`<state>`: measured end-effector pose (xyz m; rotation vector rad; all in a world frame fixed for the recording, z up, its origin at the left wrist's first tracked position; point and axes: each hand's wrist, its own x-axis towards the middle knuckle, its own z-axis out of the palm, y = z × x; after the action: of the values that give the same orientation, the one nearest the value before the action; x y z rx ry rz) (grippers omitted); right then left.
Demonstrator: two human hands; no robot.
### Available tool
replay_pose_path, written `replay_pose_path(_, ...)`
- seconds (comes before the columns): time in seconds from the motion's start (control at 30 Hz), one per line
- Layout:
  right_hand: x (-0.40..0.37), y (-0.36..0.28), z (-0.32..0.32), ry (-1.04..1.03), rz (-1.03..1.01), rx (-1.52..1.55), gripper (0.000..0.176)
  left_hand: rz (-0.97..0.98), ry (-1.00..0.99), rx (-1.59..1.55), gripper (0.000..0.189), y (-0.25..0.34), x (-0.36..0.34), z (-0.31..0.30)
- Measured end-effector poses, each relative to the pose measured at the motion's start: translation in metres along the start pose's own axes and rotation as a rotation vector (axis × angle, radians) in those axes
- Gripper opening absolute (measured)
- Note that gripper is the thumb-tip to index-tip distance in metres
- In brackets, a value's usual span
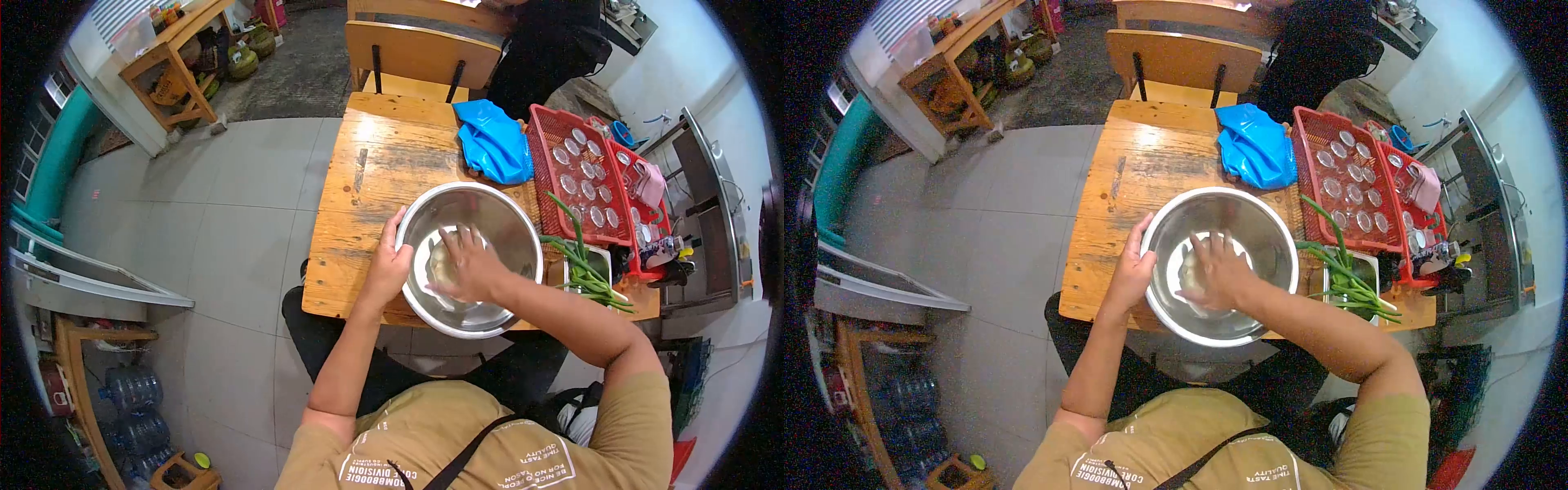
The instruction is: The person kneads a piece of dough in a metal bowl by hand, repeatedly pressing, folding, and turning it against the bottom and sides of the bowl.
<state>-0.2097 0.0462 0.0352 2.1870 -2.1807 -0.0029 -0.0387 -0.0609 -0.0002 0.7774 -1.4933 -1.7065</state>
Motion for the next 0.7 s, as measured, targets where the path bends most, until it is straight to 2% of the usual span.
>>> replay_pose_path(0.03,-0.002,0.004,0.001,0.004,0.0,0.007,0.078,0.015,0.003,0.018,0.063,0.001,-0.002,0.001)
replay_pose_path(0.1,-0.008,0.008,0.01,-0.16,-0.073,-0.015,0.094,0.027,0.018,0.048,0.063,0.002,-0.004,0.001)
replay_pose_path(0.13,-0.005,0.011,0.018,-0.172,-0.076,-0.008,0.094,0.041,0.035,0.066,0.063,0.001,-0.006,0.003)
replay_pose_path(0.2,0.011,0.026,0.045,-0.227,-0.279,-0.089,0.089,0.022,0.047,0.071,0.063,0.003,-0.008,0.005)
replay_pose_path(0.23,0.016,0.034,0.058,-0.186,-0.318,-0.051,0.081,0.014,0.065,0.074,0.063,0.004,-0.011,0.006)
replay_pose_path(0.27,0.024,0.023,0.019,-0.266,-0.213,0.011,0.071,0.03,0.077,0.118,0.064,0.006,-0.011,0.006)
replay_pose_path(0.3,0.031,0.029,0.034,-0.149,-0.128,0.107,0.06,0.041,0.083,0.099,0.064,0.003,-0.007,0.005)
replay_pose_path(0.33,0.036,0.028,0.026,-0.169,-0.129,0.108,0.06,0.044,0.086,0.077,0.063,-0.001,-0.009,0.005)
replay_pose_path(0.4,0.047,0.032,0.007,-0.05,0.207,0.481,0.05,0.039,0.106,0.083,0.063,-0.003,-0.007,0.005)
replay_pose_path(0.47,0.044,0.051,0.015,0.015,0.432,0.814,0.05,0.056,0.138,0.095,0.063,-0.002,-0.007,0.004)
replay_pose_path(0.5,0.038,0.055,0.012,0.029,0.566,0.967,0.057,0.072,0.142,0.094,0.063,-0.004,-0.007,0.003)
replay_pose_path(0.53,0.033,0.056,0.003,0.086,0.679,1.257,0.059,0.076,0.146,0.095,0.062,-0.003,-0.011,0.005)
replay_pose_path(0.57,0.03,0.066,-0.002,0.15,0.668,1.501,0.061,0.063,0.159,0.086,0.062,-0.004,-0.013,0.006)
replay_pose_path(0.6,0.021,0.048,-0.055,0.208,0.695,1.741,0.061,0.034,0.154,0.112,0.062,0.005,-0.015,0.007)
replay_pose_path(0.63,0.018,0.041,-0.089,0.316,0.484,1.852,0.062,0.015,0.148,0.141,0.063,0.011,-0.016,0.008)
replay_pose_path(0.7,0.003,0.045,-0.13,0.446,0.321,1.846,0.06,0.008,0.16,0.106,0.063,0.011,-0.017,0.009)
